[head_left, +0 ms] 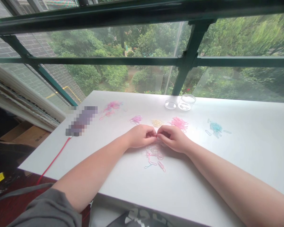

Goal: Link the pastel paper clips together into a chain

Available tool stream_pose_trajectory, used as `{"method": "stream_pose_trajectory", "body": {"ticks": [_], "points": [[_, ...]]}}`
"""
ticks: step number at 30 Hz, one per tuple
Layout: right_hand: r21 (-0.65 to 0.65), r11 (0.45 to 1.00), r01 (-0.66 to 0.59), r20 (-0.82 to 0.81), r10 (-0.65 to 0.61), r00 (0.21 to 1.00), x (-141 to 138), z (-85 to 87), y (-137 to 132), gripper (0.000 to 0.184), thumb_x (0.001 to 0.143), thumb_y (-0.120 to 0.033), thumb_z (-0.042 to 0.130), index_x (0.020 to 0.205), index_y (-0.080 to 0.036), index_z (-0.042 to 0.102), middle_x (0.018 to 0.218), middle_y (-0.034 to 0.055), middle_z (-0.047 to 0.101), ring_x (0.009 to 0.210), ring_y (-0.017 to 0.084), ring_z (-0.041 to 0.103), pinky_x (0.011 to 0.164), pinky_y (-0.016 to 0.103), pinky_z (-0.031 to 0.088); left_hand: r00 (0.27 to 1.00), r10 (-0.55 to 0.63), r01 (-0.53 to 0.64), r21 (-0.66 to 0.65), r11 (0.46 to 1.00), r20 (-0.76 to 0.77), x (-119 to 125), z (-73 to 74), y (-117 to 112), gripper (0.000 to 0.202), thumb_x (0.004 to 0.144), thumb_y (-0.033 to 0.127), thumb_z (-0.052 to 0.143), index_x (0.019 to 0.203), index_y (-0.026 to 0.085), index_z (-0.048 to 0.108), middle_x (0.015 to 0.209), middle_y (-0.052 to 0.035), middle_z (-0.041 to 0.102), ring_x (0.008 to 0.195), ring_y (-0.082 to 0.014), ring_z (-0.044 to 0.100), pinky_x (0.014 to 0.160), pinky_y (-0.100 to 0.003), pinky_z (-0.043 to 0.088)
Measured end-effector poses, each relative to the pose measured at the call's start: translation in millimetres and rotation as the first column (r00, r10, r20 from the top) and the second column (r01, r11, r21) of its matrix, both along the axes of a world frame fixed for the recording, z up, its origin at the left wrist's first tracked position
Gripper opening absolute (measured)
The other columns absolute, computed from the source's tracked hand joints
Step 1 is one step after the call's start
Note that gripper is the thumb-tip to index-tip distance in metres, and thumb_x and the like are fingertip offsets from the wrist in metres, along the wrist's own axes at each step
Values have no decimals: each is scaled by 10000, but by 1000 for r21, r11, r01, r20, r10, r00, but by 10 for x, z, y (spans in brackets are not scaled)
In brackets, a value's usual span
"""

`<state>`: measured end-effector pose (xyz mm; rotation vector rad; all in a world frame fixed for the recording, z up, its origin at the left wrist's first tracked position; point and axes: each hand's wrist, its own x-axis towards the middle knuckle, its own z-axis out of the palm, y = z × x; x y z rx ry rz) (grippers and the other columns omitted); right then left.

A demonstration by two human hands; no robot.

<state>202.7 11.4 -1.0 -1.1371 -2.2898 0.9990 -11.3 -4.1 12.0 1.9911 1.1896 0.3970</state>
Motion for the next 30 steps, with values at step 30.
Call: {"method": "stream_pose_trajectory", "body": {"ticks": [30], "points": [[3, 1000, 7, 38, -7, 999, -21, 24, -7, 222, 853, -350, 557, 815, -145, 636, 722, 14, 624, 631, 54, 462, 626, 203, 346, 999, -25, 27, 26, 999, -47, 15, 12, 14, 246, 874, 409, 613, 871, 171, 675, 823, -7, 702, 709, -85, 552, 686, -215, 394]]}}
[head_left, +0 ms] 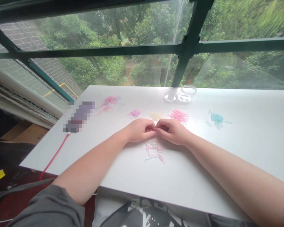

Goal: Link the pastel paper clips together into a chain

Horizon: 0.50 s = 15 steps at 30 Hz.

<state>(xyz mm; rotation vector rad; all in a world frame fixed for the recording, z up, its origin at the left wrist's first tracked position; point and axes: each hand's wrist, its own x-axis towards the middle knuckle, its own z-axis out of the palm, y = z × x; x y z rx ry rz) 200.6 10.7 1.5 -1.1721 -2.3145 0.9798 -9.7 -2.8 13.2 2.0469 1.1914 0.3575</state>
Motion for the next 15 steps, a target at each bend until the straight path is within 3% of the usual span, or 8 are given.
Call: {"method": "stream_pose_trajectory", "body": {"ticks": [15], "points": [[11, 1000, -2, 9, 2, 1000, 4, 18, -7, 217, 854, -348, 564, 811, -141, 615, 715, 22, 619, 627, 59, 458, 626, 207, 335, 1000, -17, 18, 14, 1000, -4, -6, -9, 8, 289, 877, 448, 600, 880, 169, 675, 840, -15, 706, 725, -95, 567, 696, -220, 402]]}}
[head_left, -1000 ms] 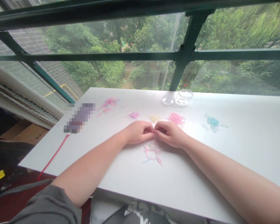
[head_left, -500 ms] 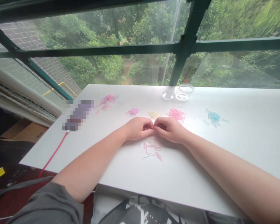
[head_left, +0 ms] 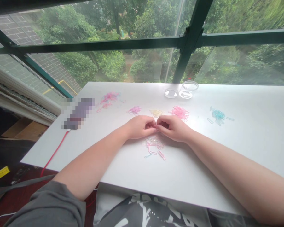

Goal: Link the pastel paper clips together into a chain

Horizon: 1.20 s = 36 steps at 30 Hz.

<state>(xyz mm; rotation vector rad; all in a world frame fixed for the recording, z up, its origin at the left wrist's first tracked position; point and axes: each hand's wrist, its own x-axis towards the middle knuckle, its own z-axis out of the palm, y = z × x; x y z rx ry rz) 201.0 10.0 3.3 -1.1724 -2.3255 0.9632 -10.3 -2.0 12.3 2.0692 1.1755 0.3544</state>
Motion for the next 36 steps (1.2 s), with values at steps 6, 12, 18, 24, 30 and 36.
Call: {"method": "stream_pose_trajectory", "body": {"ticks": [6, 12, 18, 24, 30, 36], "points": [[2, 1000, 1, 8, -1, 1000, 1, 7, 0, 220, 851, -349, 557, 806, -140, 606, 716, 24, 621, 634, 59, 455, 635, 211, 326, 1000, 2, -2, 8, 1000, 3, 9, 14, -5, 252, 877, 405, 601, 870, 163, 671, 842, -14, 705, 724, -89, 552, 705, -221, 393], [-2, 1000, 4, 7, -4, 1000, 4, 15, 3, 224, 837, -352, 563, 800, -135, 606, 708, 28, 615, 623, 59, 448, 622, 215, 302, 1000, -5, 5, 19, 1000, -2, 16, 3, 6, 247, 870, 399, 604, 882, 163, 676, 826, -10, 702, 716, -88, 548, 708, -226, 388], [3, 1000, 21, 3, -21, 1000, 6, 15, 4, 217, 820, -348, 580, 802, -135, 613, 704, 26, 622, 624, 62, 463, 620, 214, 307, 1000, -16, 16, 51, 999, -3, 28, -5, 15, 264, 864, 405, 600, 872, 151, 672, 823, -13, 700, 722, -92, 551, 704, -227, 380], [59, 998, 19, 0, -19, 1000, 4, 16, 3, 196, 820, -316, 581, 789, -126, 617, 706, 20, 611, 628, 54, 455, 630, 218, 300, 1000, -14, 13, 73, 997, 11, 35, -25, 19, 279, 849, 412, 605, 864, 142, 674, 796, 2, 689, 704, -83, 538, 699, -220, 366], [54, 998, 34, 43, -36, 998, -7, 40, -2, 173, 838, -294, 583, 793, -127, 594, 701, 10, 582, 636, 50, 434, 652, 230, 294, 999, -17, 15, 91, 996, 27, 32, -52, 29, 263, 848, 395, 613, 854, 140, 675, 796, 11, 684, 712, -78, 540, 697, -216, 359], [94, 995, 25, 31, -28, 999, 4, 10, 10, 170, 847, -291, 589, 774, -138, 586, 696, 11, 594, 616, 53, 433, 621, 240, 301, 1000, 0, -3, 94, 996, 24, 38, -43, 22, 263, 842, 390, 620, 833, 131, 660, 764, 16, 656, 687, -68, 512, 695, -221, 358]]}}
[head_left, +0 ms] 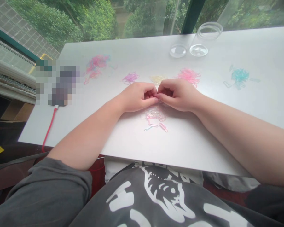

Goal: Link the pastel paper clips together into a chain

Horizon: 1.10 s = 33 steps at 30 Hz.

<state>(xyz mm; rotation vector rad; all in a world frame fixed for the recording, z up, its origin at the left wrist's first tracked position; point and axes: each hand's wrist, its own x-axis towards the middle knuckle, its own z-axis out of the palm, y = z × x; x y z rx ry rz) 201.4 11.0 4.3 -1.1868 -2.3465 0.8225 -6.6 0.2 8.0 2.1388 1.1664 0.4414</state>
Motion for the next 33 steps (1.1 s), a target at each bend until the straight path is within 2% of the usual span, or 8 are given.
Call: {"method": "stream_pose_trajectory", "body": {"ticks": [6, 10, 16, 21, 33], "points": [[30, 999, -21, 24, 20, 1000, 18, -29, 20, 180, 877, -307, 589, 814, -140, 610, 725, 20, 600, 659, 56, 437, 645, 248, 304, 1000, 2, -2, 10, 1000, 15, -2, -14, 1, 243, 836, 377, 624, 820, 136, 653, 720, 31, 618, 685, -64, 516, 710, -224, 367], [-7, 1000, -1, 28, 1, 1000, 20, -32, 21, 180, 874, -300, 595, 845, -126, 628, 746, 27, 611, 675, 52, 449, 661, 248, 316, 999, -1, 0, 24, 1000, 35, 1, -26, 4, 230, 837, 363, 637, 803, 136, 652, 719, 35, 606, 680, -58, 513, 700, -224, 356], [17, 1000, 9, -11, -9, 1000, 19, -62, 20, 210, 874, -319, 618, 841, -112, 634, 748, 33, 599, 708, 53, 442, 676, 251, 319, 1000, 16, -15, 20, 1000, -7, 12, -12, -4, 229, 855, 356, 627, 823, 130, 652, 734, 23, 610, 693, -61, 510, 711, -224, 358], [9, 1000, 21, 44, -22, 999, 10, -31, 11, 230, 894, -308, 586, 865, -86, 637, 773, 18, 591, 738, 33, 453, 719, 257, 327, 1000, 17, -16, 31, 999, -21, 1, -19, 1, 235, 855, 356, 634, 819, 124, 643, 733, 9, 610, 716, -69, 519, 742, -227, 386], [-6, 999, 33, 27, -33, 999, -3, 34, -18, 103, 862, -229, 582, 792, -154, 575, 749, 27, 611, 688, 95, 468, 677, 285, 341, 999, 43, -43, 15, 999, -10, 13, -9, -12, 163, 823, 312, 651, 851, 152, 662, 705, -3, 616, 744, -107, 579, 743, -243, 443]]}}
